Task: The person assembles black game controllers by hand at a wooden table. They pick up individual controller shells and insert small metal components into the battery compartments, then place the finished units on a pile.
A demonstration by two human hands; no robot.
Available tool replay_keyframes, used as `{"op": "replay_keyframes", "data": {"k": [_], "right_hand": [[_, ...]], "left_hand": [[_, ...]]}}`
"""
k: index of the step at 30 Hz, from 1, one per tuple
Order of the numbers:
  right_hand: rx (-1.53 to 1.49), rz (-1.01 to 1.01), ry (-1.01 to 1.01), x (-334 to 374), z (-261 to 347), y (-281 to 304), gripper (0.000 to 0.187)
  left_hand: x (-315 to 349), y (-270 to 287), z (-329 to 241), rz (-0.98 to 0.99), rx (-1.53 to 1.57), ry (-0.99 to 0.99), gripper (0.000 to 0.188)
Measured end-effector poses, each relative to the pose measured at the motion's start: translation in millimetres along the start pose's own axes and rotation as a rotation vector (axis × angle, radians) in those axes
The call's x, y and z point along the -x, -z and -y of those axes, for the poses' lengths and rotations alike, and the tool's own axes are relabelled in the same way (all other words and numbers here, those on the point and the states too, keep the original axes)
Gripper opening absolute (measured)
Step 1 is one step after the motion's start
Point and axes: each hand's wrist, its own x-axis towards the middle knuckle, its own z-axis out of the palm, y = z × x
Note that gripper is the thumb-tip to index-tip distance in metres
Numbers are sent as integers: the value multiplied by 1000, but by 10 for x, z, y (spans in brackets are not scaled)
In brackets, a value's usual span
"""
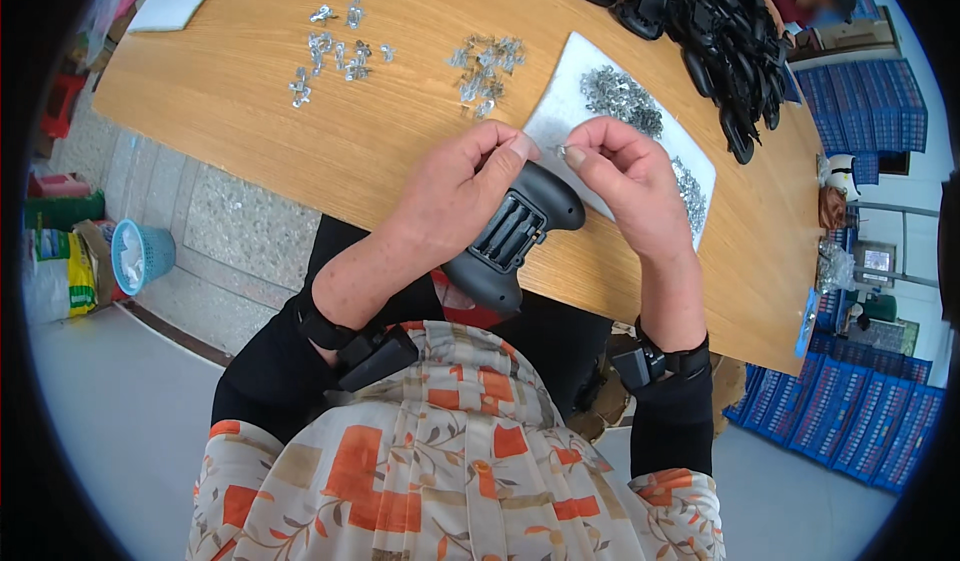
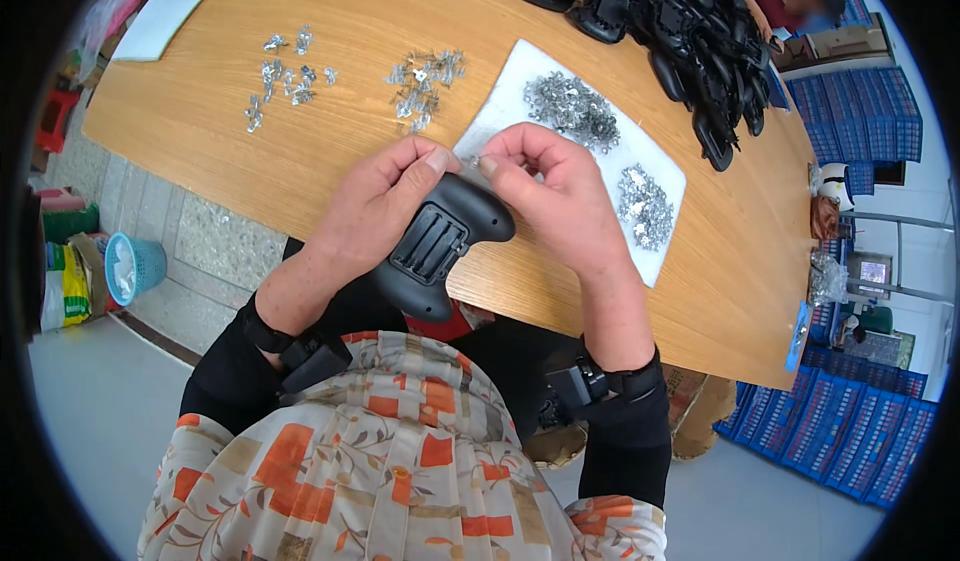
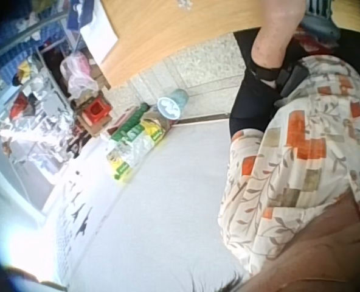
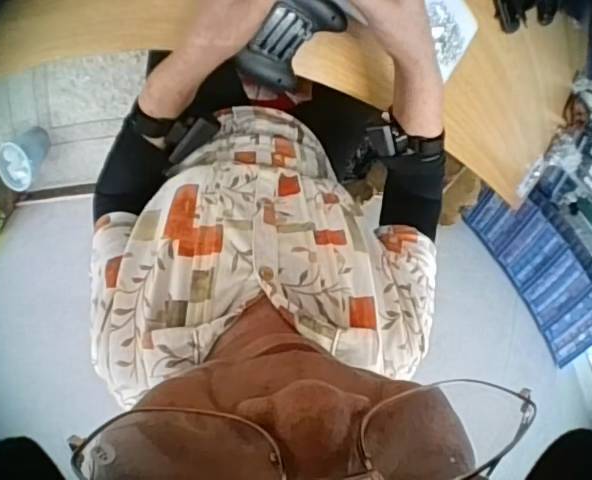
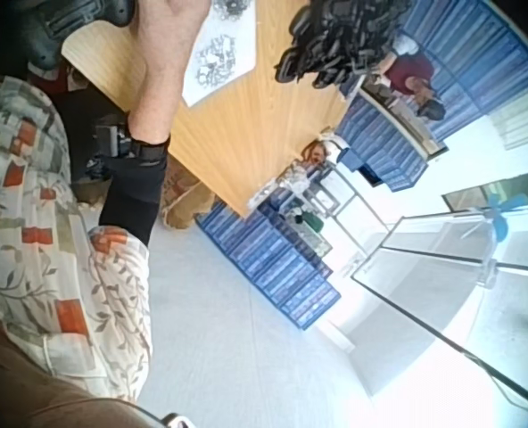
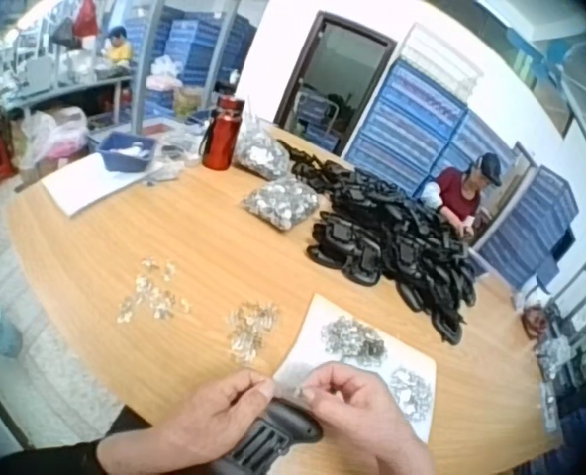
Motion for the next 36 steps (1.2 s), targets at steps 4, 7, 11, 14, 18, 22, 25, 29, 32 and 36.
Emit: {"op": "replay_keyframes", "data": {"k": [4, 7, 11, 14, 18, 22, 25, 29, 32, 36], "right_hand": [[212, 24, 24, 198, 109, 59, 8], [514, 66, 205, 268, 119, 58, 5], [766, 75, 357, 304, 112, -15, 10], [911, 58, 416, 312, 153, -65, 11], [982, 52, 435, 297, 130, -105, 11], [1113, 20, 442, 319, 102, -218, 10], [1072, -31, 378, 373, 110, -215, 11], [884, -122, 213, 480, 97, -97, 16], [729, -229, 127, 574, 111, -85, 17], [142, -267, -25, 592, -223, -150, 22]], "left_hand": [[-7, -9, 23, -52, -105, 20, 28], [-17, -33, 63, -79, -177, 9, 30], [-31, -46, 63, -103, -251, -5, 32], [-44, -67, 88, -116, -263, -36, 32], [-29, -43, 5, -80, -317, 12, 33], [-28, -99, 77, -150, -314, -86, 30], [-25, -71, 33, -105, -338, -49, 30], [-8, -70, 58, -112, -278, -70, 31], [-21, -45, 109, -77, -144, -43, 33], [36, -6, -53, 26, 47, 54, 32]]}}
